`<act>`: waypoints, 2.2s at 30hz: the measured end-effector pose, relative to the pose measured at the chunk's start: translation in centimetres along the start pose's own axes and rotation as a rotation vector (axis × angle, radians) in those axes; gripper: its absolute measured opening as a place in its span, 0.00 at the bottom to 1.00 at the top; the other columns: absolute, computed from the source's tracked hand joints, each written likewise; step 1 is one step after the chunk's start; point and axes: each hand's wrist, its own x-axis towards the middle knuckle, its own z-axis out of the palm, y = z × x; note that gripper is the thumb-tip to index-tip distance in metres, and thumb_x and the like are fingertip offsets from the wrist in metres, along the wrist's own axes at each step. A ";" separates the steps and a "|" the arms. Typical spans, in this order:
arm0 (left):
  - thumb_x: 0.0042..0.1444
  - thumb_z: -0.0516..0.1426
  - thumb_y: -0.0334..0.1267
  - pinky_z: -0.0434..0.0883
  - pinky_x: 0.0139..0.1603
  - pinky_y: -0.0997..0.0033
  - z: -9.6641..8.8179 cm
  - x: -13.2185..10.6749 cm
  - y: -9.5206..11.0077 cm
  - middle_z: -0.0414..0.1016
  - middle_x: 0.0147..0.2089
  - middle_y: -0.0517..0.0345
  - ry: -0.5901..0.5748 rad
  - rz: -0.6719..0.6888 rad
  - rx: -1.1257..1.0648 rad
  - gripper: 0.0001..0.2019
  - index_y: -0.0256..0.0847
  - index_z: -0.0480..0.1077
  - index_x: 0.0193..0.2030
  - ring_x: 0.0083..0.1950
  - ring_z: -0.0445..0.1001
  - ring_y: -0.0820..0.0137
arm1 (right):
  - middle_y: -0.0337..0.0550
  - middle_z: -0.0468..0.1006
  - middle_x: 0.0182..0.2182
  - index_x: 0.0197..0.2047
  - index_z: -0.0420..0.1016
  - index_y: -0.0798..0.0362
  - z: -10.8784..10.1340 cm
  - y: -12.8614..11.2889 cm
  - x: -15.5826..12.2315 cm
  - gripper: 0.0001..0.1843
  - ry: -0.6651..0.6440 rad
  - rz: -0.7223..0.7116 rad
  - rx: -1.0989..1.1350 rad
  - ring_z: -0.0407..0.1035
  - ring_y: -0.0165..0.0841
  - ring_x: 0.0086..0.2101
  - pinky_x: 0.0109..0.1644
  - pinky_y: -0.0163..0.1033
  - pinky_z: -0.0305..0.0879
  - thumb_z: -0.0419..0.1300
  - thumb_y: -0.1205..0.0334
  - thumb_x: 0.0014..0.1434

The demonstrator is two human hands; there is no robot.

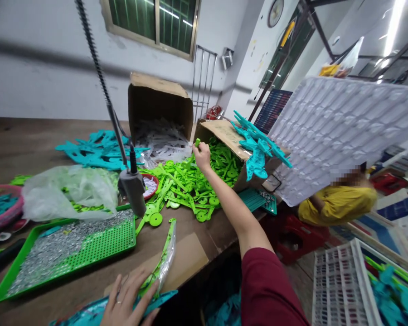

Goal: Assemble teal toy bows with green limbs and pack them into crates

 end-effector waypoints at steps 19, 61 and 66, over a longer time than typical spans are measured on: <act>0.62 0.59 0.52 0.73 0.59 0.59 -5.8 4.9 2.8 0.81 0.48 0.52 -0.213 -1.300 -1.193 0.20 0.38 0.76 0.49 0.51 0.77 0.62 | 0.60 0.67 0.56 0.70 0.53 0.54 -7.3 -12.6 -30.4 0.39 -0.650 -0.571 0.290 0.67 0.49 0.56 0.56 0.54 0.74 0.64 0.53 0.63; 0.63 0.61 0.38 0.77 0.55 0.53 -3.5 0.8 1.1 0.67 0.63 0.33 -0.295 -0.360 -0.370 0.17 0.33 0.64 0.54 0.65 0.69 0.52 | 0.56 0.77 0.44 0.34 0.67 0.54 -3.6 -8.0 -29.5 0.19 -0.799 -0.723 0.376 0.71 0.37 0.41 0.49 0.43 0.75 0.60 0.45 0.65; 0.65 0.59 0.37 0.77 0.53 0.52 -3.7 0.9 1.0 0.66 0.63 0.34 -0.309 -0.333 -0.368 0.13 0.34 0.65 0.52 0.64 0.69 0.51 | 0.55 0.77 0.42 0.33 0.66 0.55 -3.5 -8.2 -29.1 0.20 -0.856 -0.711 0.403 0.70 0.36 0.39 0.45 0.41 0.75 0.59 0.46 0.66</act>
